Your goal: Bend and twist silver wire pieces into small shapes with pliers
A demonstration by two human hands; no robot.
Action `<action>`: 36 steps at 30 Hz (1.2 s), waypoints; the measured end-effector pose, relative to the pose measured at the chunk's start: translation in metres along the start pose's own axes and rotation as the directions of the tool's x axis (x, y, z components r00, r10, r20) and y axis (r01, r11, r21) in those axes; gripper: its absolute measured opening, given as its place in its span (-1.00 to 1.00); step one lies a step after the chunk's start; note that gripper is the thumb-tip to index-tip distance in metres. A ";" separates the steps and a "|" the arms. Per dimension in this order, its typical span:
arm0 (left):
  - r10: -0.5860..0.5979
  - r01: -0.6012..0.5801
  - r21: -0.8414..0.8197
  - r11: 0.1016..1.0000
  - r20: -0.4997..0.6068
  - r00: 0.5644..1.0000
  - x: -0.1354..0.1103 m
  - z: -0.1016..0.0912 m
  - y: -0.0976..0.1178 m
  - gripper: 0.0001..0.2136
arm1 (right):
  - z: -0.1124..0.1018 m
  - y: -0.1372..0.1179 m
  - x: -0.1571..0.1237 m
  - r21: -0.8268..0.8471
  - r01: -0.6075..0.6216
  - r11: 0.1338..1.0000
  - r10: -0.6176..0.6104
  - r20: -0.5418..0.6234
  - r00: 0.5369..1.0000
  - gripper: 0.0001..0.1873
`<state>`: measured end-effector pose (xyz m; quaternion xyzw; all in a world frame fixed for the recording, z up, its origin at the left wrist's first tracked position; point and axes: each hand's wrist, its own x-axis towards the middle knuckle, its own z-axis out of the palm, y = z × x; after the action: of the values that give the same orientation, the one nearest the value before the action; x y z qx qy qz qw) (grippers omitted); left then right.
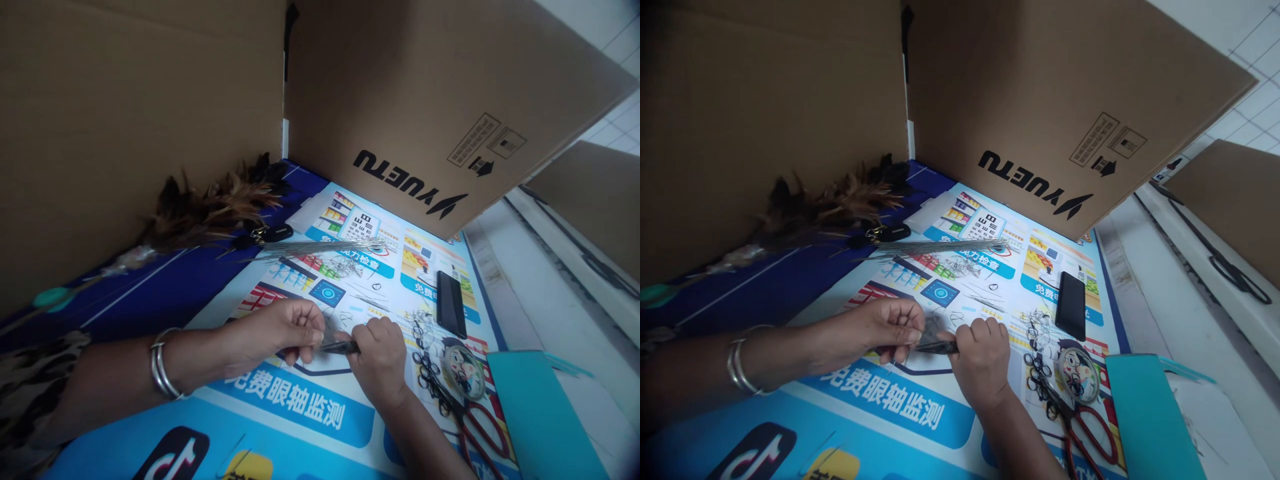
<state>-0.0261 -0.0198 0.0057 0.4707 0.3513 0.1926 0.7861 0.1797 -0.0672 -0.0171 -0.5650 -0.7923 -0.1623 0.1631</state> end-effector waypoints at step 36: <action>-0.079 0.076 -0.142 0.987 -0.021 0.997 -0.013 0.015 -0.010 -0.74 | 0.000 0.003 0.000 -0.014 0.018 1.000 -0.018 -0.035 0.999 -0.66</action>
<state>-0.0240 -0.0414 0.0065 0.3973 0.3651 0.1924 0.8197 0.1827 -0.0665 -0.0168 -0.5560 -0.7932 -0.1792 0.1718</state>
